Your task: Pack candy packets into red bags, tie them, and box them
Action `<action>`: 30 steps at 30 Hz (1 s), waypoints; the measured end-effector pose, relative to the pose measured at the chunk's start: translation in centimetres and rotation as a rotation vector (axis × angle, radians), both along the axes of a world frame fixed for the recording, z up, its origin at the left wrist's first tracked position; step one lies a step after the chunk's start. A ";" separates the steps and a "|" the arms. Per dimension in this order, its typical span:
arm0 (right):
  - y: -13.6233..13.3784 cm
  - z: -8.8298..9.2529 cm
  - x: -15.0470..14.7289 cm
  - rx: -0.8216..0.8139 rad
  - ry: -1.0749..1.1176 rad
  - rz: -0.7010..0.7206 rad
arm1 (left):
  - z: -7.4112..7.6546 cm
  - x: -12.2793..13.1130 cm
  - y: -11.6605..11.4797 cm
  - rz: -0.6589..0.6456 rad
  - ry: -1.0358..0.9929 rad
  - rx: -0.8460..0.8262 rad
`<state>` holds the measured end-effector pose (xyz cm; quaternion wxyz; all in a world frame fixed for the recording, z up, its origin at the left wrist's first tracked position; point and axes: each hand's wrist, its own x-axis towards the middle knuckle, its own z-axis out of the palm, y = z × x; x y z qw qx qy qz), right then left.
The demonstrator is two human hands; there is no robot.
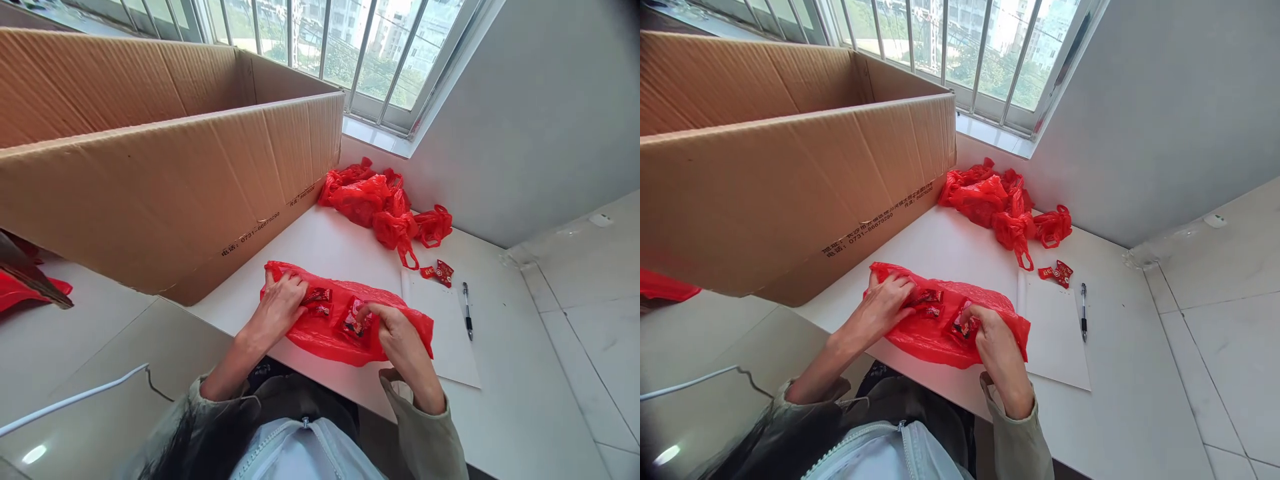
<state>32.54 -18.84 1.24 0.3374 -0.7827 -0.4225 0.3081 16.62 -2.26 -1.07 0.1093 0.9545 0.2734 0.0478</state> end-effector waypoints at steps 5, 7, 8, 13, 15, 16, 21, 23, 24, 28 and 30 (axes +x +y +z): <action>1.5 -1.2 0.6 0.078 -0.139 -0.098 | -0.4 -0.4 -0.1 0.013 -0.006 0.077; 1.4 -2.0 1.0 0.072 -0.186 -0.102 | -0.1 -0.5 -0.4 0.034 -0.006 0.093; 1.2 -2.3 1.2 0.071 -0.221 -0.087 | 0.1 -0.5 -0.6 0.052 -0.004 0.090; -0.3 -3.2 1.5 0.054 -0.344 0.050 | 1.1 -0.4 -1.0 0.112 0.055 0.064; -0.1 -3.3 0.9 0.048 -0.351 0.080 | 1.0 -0.3 -0.9 0.093 0.072 0.075; 0.3 -3.3 0.5 0.048 -0.358 0.083 | 0.8 -0.2 -0.8 0.090 0.077 0.088; 4.2 -3.2 -2.1 -0.005 -0.385 0.051 | -0.2 0.3 -0.5 0.106 0.126 0.138; 5.6 -3.5 -2.7 -0.047 -0.405 0.090 | -0.5 0.4 -0.5 0.115 0.139 0.139; 6.1 -3.8 -2.8 -0.058 -0.413 0.110 | -0.7 0.4 -0.5 0.121 0.142 0.140; 6.8 -5.6 -3.0 0.010 -0.393 0.122 | -1.0 0.2 -0.5 0.134 0.128 0.143; 6.8 -6.4 -2.9 0.055 -0.372 0.125 | -1.1 0.0 -0.3 0.139 0.113 0.137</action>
